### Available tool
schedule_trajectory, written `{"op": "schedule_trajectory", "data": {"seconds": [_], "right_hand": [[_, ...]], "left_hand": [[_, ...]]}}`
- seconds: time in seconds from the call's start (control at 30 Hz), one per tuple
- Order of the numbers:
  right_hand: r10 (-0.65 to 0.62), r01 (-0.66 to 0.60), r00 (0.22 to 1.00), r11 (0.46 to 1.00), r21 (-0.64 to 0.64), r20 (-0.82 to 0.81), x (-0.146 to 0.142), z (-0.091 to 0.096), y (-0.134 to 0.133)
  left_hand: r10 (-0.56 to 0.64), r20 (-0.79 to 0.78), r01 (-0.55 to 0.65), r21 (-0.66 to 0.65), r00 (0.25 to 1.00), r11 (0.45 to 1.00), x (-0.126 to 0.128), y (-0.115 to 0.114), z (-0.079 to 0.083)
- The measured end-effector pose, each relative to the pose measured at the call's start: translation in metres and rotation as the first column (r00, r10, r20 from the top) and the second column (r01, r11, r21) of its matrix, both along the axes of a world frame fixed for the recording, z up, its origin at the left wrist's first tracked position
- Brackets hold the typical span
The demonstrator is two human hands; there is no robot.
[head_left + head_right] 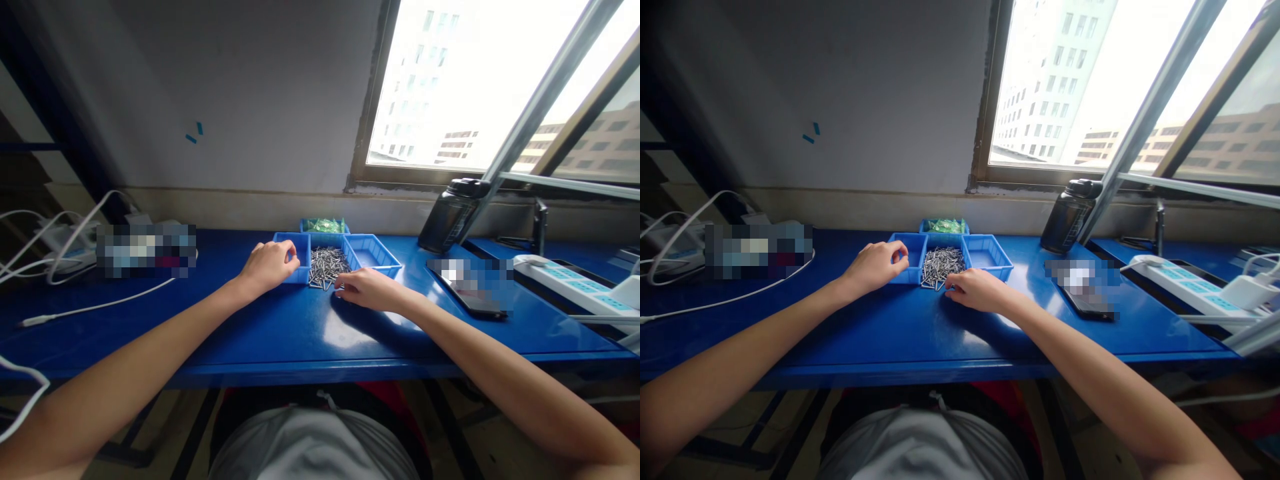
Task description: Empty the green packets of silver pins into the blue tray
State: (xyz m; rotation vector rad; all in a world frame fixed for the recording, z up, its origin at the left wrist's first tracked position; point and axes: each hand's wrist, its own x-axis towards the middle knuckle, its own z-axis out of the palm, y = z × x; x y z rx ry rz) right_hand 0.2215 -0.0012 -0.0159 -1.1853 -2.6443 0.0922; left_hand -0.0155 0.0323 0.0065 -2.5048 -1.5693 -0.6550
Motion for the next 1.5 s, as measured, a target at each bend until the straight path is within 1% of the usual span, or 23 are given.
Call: {"op": "schedule_trajectory", "data": {"seconds": [0.1,0.17,0.2,0.27,0.33,0.4,0.53,0.63,0.8,0.9,1.1,1.27,1.43,1.5], "right_hand": [[-0.004,0.004,1.000,1.000,-0.011,0.002,0.000,0.000,0.001],[-0.011,0.011,1.000,1.000,-0.011,0.005,0.000,-0.001,0.001],[-0.015,0.015,1.000,1.000,-0.007,0.008,0.000,-0.001,0.001],[-0.024,0.024,1.000,1.000,0.003,0.012,0.000,-0.002,0.001],[-0.034,0.034,0.999,0.999,0.004,0.018,0.000,-0.002,0.000],[-0.042,0.042,0.999,0.999,-0.001,0.027,0.000,-0.001,0.000],[-0.034,0.035,0.998,0.999,-0.020,0.051,-0.002,0.001,-0.001],[-0.021,0.022,0.998,0.999,-0.024,0.053,-0.002,0.002,-0.001],[-0.031,0.032,0.998,0.999,-0.016,0.057,-0.001,0.001,-0.001],[-0.044,0.045,0.997,0.999,-0.012,0.064,-0.002,0.002,-0.001],[-0.047,0.049,0.996,0.998,-0.029,0.081,-0.002,0.002,-0.001],[-0.065,0.067,0.995,0.997,-0.030,0.079,-0.001,0.001,0.000],[-0.047,0.050,0.994,0.998,-0.026,0.098,0.000,0.000,0.001],[-0.060,0.062,0.994,0.998,-0.019,0.094,0.000,-0.001,0.001]], "left_hand": [[-0.064,-0.067,0.072,0.141,0.996,0.987,0.001,-0.004,0.000],[-0.152,-0.138,0.182,0.239,0.979,0.954,0.002,-0.008,0.000],[-0.213,-0.186,0.257,0.258,0.959,0.931,0.003,-0.010,-0.001],[-0.348,-0.297,0.419,0.224,0.889,0.880,0.004,-0.013,-0.003],[-0.466,-0.393,0.550,0.133,0.793,0.824,0.007,-0.017,-0.006],[-0.509,-0.402,0.581,0.073,0.761,0.811,0.010,-0.021,-0.010],[-0.555,-0.403,0.590,-0.047,0.728,0.806,0.015,-0.025,-0.018],[-0.554,-0.387,0.569,-0.087,0.737,0.818,0.017,-0.025,-0.021],[-0.517,-0.367,0.524,-0.089,0.773,0.847,0.017,-0.025,-0.021],[-0.506,-0.359,0.510,-0.092,0.784,0.855,0.017,-0.024,-0.022],[-0.503,-0.363,0.506,-0.096,0.784,0.857,0.017,-0.023,-0.022],[-0.500,-0.359,0.499,-0.100,0.788,0.860,0.017,-0.025,-0.022],[-0.502,-0.354,0.499,-0.107,0.789,0.860,0.017,-0.024,-0.021],[-0.504,-0.353,0.501,-0.107,0.788,0.859,0.017,-0.024,-0.021]]}}
